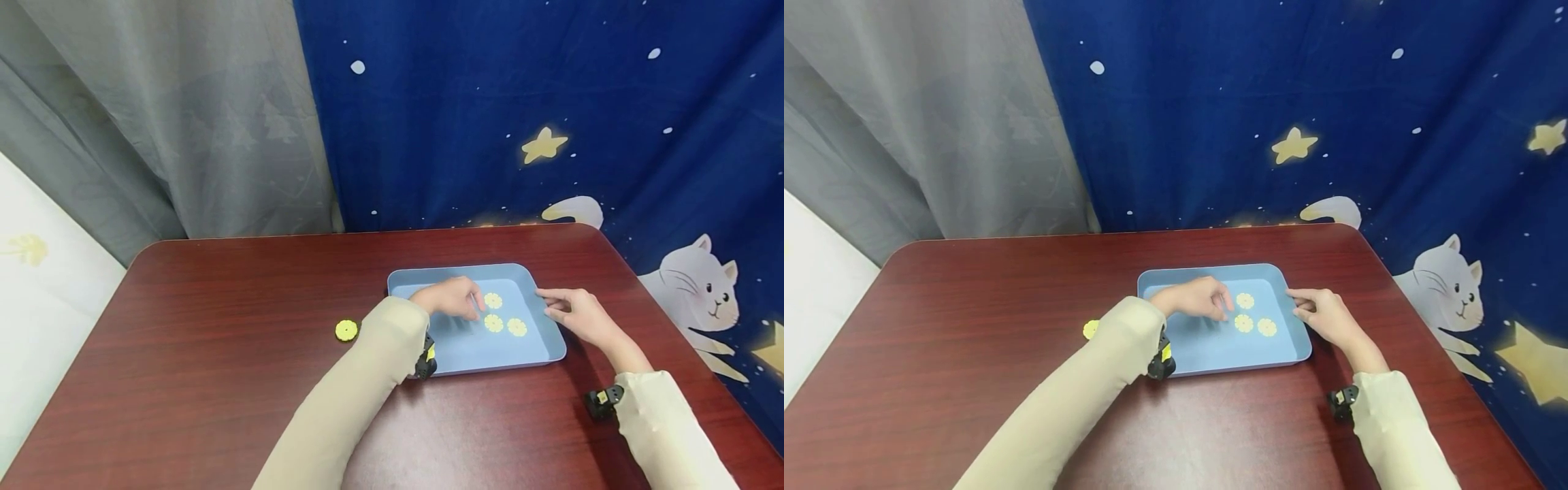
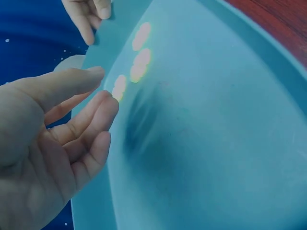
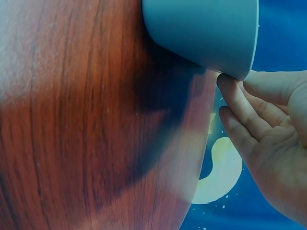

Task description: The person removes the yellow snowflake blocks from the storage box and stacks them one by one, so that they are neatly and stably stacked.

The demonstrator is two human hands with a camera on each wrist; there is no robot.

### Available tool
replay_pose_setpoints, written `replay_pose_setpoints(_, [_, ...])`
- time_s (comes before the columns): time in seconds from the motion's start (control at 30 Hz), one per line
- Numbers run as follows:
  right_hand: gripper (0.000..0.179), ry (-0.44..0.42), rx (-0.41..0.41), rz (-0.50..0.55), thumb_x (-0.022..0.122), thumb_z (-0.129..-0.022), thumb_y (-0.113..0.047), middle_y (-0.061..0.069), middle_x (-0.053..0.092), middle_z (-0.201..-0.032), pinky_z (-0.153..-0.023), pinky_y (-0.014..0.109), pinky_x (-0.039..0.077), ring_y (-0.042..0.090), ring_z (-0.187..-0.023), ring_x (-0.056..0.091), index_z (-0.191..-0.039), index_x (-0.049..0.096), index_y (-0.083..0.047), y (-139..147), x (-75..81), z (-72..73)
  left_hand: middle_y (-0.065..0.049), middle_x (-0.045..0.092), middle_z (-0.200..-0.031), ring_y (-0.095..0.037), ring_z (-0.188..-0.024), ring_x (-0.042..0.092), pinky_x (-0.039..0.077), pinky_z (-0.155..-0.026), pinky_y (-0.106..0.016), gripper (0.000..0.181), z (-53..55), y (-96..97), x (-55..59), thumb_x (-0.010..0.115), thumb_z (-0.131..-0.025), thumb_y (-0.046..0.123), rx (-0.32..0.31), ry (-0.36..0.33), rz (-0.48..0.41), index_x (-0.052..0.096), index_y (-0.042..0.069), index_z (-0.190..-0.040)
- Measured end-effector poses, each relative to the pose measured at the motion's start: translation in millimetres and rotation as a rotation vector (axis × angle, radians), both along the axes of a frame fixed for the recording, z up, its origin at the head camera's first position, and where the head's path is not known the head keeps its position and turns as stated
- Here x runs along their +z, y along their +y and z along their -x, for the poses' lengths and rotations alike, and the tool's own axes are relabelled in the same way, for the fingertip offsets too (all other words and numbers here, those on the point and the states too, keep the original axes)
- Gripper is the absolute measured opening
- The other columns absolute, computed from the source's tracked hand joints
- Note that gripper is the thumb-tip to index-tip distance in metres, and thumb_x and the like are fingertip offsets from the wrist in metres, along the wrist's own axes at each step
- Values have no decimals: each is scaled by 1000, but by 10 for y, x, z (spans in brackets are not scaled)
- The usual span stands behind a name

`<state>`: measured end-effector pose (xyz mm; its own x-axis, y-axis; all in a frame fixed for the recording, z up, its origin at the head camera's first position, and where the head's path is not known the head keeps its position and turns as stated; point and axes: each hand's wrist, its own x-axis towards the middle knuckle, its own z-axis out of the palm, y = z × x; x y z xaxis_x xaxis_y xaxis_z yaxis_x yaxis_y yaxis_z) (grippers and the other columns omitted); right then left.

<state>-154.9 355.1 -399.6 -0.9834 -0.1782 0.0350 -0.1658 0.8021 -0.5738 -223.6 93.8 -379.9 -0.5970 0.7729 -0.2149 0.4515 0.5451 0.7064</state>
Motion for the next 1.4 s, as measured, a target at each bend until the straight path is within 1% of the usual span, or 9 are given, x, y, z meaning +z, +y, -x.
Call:
replay_pose_setpoints(0.07, [40, 3, 0, -2, 59, -83, 2, 24, 62, -104, -73, 40, 51, 31, -89, 61, -122, 54, 6, -1, 2, 1, 1, 59, -74, -8, -65, 54, 43, -62, -19, 21, 5, 37, -15, 67, -80, 9, 10, 8, 6, 64, 4, -100])
replay_pose_setpoints(0.23, [39, 5, 1, -3, 60, -83, 2, 23, 63, -102, -72, 39, 51, 31, -88, 61, -122, 54, 6, 1, 2, -2, -2, 62, -74, -15, -65, 59, 45, -59, -20, 22, -21, 120, -54, 68, -78, 7, 63, -25, -1, 65, 3, -100])
replay_pose_setpoints(0.33, [39, 5, 2, 0, 60, -83, 2, 23, 62, -103, -72, 39, 51, 31, -88, 61, -122, 54, 6, 2, 0, 0, -5, 64, -86, -21, -66, 63, 47, -58, -21, 22, -52, 164, -80, 69, -78, 6, 106, -53, -9, 65, 1, -99])
replay_pose_setpoints(0.43, [39, 7, 2, 0, 60, -83, 2, 23, 62, -104, -72, 39, 51, 30, -88, 61, -122, 54, 6, 1, -1, 3, -6, 60, -102, -19, -65, 62, 47, -58, -21, 23, -74, 205, -106, 71, -77, 7, 140, -56, 0, 65, 2, -98])
replay_pose_setpoints(0.6, [39, 6, 1, 4, 60, -83, 2, 23, 62, -104, -73, 40, 51, 31, -88, 61, -122, 55, 6, -1, 4, 5, -5, 58, -107, -12, -63, 58, 45, -58, -18, 24, -80, 259, -157, 73, -76, 8, 158, -13, 23, 66, 4, -98])
replay_pose_setpoints(0.8, [40, -1, -3, 5, 60, -83, 2, 23, 62, -104, -73, 39, 51, 31, -88, 61, -122, 54, 6, 1, 6, 6, -2, 58, -108, -10, -90, 51, 40, -76, -18, 23, -64, 297, -190, 75, -75, 11, 160, 61, 66, 67, 7, -96])
replay_pose_setpoints(0.93, [39, 5, -1, 2, 60, -83, 2, 23, 63, -103, -72, 39, 51, 30, -88, 61, -122, 55, 6, 9, -8, 8, -1, 58, -109, -12, -100, 51, 40, -81, -18, 23, -69, 317, -205, 75, -75, 12, 166, 76, 85, 67, 8, -96])
replay_pose_setpoints(1.27, [39, 18, 4, 9, 63, -82, 1, 23, 63, -101, -70, 36, 51, 30, -87, 62, -120, 56, 6, -10, 2, 11, 2, 60, -105, -12, -105, 52, 37, -86, -16, 25, -71, 366, -265, 78, -72, 17, 167, 145, 109, 68, 10, -94])
replay_pose_setpoints(1.4, [39, 23, 4, 7, 63, -82, 2, 23, 63, -101, -71, 37, 51, 30, -87, 62, -120, 56, 6, -3, -12, 16, 1, 60, -105, -13, -105, 52, 38, -86, -18, 24, -80, 374, -274, 79, -71, 16, 179, 150, 110, 68, 10, -92])
